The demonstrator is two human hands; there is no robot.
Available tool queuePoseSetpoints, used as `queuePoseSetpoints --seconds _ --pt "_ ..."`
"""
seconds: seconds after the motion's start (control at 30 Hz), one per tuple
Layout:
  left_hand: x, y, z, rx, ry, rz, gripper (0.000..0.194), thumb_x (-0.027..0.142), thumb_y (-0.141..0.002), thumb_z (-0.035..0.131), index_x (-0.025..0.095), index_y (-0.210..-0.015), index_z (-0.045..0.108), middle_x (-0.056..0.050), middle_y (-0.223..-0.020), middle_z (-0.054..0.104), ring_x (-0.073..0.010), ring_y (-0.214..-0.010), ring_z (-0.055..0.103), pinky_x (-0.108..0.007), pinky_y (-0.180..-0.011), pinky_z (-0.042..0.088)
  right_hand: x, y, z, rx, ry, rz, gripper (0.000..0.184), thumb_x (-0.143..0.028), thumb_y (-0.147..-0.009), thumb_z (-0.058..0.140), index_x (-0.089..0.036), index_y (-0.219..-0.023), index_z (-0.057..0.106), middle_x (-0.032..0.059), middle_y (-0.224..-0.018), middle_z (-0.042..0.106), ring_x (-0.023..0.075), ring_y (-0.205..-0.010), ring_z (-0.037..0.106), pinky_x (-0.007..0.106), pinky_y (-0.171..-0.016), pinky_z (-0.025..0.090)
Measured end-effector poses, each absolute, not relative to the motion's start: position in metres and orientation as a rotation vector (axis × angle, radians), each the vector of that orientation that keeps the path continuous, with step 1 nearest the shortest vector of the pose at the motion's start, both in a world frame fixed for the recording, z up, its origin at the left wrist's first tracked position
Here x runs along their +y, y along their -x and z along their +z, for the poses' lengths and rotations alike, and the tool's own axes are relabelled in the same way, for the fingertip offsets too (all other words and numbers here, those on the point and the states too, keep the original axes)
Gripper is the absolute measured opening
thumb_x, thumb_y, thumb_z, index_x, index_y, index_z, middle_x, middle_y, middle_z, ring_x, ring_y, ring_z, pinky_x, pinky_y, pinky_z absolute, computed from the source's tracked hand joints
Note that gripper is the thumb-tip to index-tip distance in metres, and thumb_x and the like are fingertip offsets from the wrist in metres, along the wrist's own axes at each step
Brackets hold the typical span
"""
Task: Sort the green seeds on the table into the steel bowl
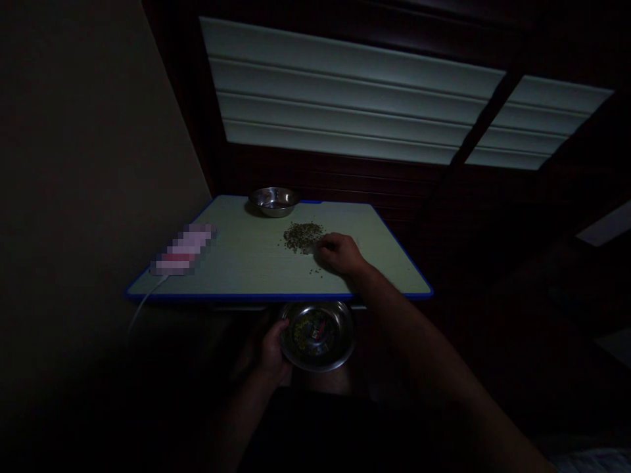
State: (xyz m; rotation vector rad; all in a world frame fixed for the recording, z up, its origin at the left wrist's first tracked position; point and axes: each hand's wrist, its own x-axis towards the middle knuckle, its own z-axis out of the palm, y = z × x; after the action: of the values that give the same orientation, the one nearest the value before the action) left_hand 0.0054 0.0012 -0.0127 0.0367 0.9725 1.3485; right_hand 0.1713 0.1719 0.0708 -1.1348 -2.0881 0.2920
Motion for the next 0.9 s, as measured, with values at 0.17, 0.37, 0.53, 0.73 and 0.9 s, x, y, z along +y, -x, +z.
queuePoseSetpoints --seconds 0.17,0.37,0.53,0.73,0.9 --pt "0.0016 -0.0057 -0.0143 0.966 -0.046 1.382 0.016 0.019 -0.070 0.063 0.013 -0.081 0.074 -0.008 -0.076 0.077 -0.0231 -0.073 0.071 -0.031 -0.066 0.057 0.1729 -0.1713 0.0704 -2.078 1.125 0.252 0.017 -0.017 -0.077 0.060 -0.018 -0.086 0.075 0.0049 -0.086 0.073 0.0172 -0.081 0.064 0.028 -0.077 0.046" --pt "0.0009 -0.0051 -0.0129 0.955 -0.052 1.366 0.015 0.020 -0.070 0.065 0.013 -0.079 0.074 -0.009 -0.075 0.077 -0.0231 -0.072 0.071 -0.031 -0.066 0.057 0.1732 -0.1712 0.0694 -2.128 1.115 0.191 0.017 -0.021 -0.080 0.061 -0.020 -0.089 0.076 0.0059 -0.088 0.072 0.0182 -0.083 0.063 0.030 -0.079 0.046" --pt "0.0007 -0.0052 -0.0134 0.947 -0.043 1.374 0.015 0.019 -0.070 0.065 0.011 -0.079 0.074 -0.010 -0.075 0.076 -0.0250 -0.076 0.072 -0.031 -0.069 0.057 0.1734 -0.1716 0.0703 -2.113 1.123 0.240 0.016 -0.017 -0.076 0.062 -0.020 -0.084 0.075 0.0039 -0.085 0.073 0.0177 -0.083 0.063 0.029 -0.080 0.046" --pt "0.0009 -0.0059 -0.0118 0.958 -0.027 1.399 0.020 0.017 -0.070 0.064 0.011 -0.086 0.074 -0.010 -0.082 0.078 -0.0243 -0.079 0.073 -0.032 -0.071 0.057 0.1712 -0.1712 0.0733 -2.059 1.162 0.265 0.014 -0.018 -0.074 0.060 -0.019 -0.079 0.074 0.0039 -0.082 0.072 0.0170 -0.079 0.062 0.028 -0.076 0.045" --pt "0.0006 -0.0059 -0.0105 0.961 -0.018 1.366 0.018 0.019 -0.069 0.065 0.012 -0.083 0.073 -0.009 -0.076 0.076 -0.0268 -0.078 0.073 -0.034 -0.070 0.058 0.1664 -0.1711 0.0755 -1.986 1.219 0.358 0.012 -0.018 -0.071 0.058 -0.017 -0.071 0.070 0.0009 -0.070 0.067 0.0146 -0.068 0.057 0.026 -0.067 0.042"
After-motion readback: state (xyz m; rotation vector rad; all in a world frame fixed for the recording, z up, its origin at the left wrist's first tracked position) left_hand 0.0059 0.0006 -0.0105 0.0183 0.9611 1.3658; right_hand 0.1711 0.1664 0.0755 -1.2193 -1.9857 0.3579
